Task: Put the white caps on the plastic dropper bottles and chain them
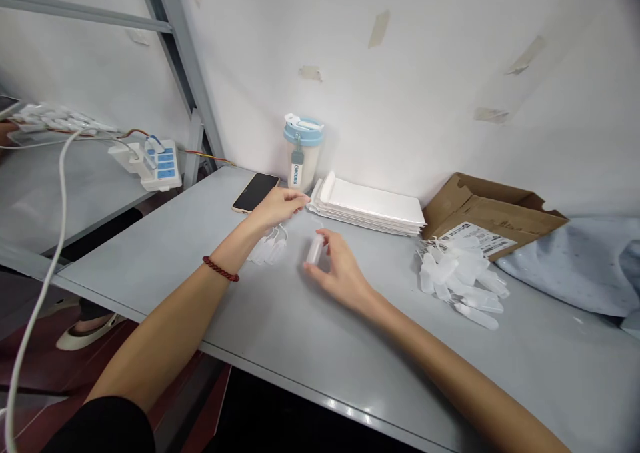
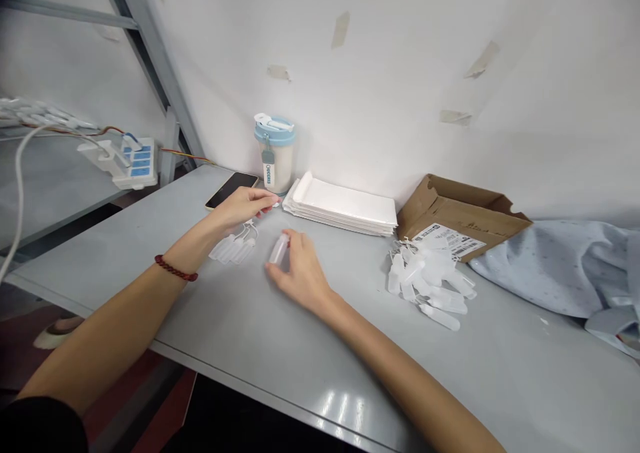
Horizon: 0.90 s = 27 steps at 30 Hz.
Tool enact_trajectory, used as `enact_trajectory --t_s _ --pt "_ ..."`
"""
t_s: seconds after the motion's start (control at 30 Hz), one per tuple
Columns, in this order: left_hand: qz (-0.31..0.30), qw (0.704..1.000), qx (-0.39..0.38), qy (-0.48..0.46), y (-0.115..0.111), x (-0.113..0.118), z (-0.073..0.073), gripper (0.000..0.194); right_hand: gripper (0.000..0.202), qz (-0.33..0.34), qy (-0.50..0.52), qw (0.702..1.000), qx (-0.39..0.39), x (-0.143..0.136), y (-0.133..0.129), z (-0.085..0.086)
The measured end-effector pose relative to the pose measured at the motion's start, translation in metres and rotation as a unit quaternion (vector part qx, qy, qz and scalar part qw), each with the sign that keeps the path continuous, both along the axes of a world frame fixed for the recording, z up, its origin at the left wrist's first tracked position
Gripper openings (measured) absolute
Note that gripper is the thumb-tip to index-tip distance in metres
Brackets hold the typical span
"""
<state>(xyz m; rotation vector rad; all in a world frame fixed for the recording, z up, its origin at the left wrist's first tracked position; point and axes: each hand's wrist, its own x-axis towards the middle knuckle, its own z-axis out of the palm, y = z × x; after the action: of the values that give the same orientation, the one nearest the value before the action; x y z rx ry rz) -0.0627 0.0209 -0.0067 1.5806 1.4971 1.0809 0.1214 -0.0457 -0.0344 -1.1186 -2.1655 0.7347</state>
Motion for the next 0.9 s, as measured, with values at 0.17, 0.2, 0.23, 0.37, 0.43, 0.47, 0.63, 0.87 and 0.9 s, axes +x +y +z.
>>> enact_trajectory --t_s 0.17,0.2,0.23,0.37,0.43,0.47,0.63,0.87,0.9 --pt "-0.118 0.992 -0.031 -0.013 -0.023 0.033 0.006 0.027 0.052 -0.035 0.113 0.986 -0.12 0.067 -0.013 -0.003" --pt "-0.145 0.989 -0.03 -0.007 -0.028 0.041 0.006 0.028 0.046 -0.053 0.126 0.981 -0.138 0.078 -0.017 -0.004" --pt "-0.173 0.984 -0.032 -0.001 -0.034 0.05 0.005 0.029 0.041 -0.07 0.136 0.977 -0.15 0.088 -0.021 -0.005" --pt "-0.258 0.965 -0.037 -0.03 -0.057 0.081 -0.001 0.026 0.026 -0.092 0.135 0.979 -0.125 0.107 -0.031 -0.002" --pt "-0.279 0.956 -0.057 -0.069 -0.067 0.09 -0.003 0.024 0.025 -0.087 0.113 0.987 -0.079 0.107 -0.034 0.001" --pt "-0.279 0.954 -0.069 -0.088 -0.071 0.093 -0.003 0.024 0.026 -0.08 0.1 0.99 -0.054 0.106 -0.035 0.003" --pt "-0.235 0.961 -0.081 -0.117 -0.078 0.097 -0.005 0.027 0.03 -0.033 0.024 0.998 0.05 0.102 -0.039 -0.002" --pt "-0.235 0.97 -0.044 -0.048 -0.08 0.097 -0.002 0.017 0.036 -0.024 -0.052 0.985 0.164 0.103 -0.037 -0.019" --pt "-0.244 0.968 -0.035 -0.042 -0.08 0.096 -0.002 0.016 0.037 -0.025 -0.063 0.983 0.173 0.103 -0.037 -0.02"
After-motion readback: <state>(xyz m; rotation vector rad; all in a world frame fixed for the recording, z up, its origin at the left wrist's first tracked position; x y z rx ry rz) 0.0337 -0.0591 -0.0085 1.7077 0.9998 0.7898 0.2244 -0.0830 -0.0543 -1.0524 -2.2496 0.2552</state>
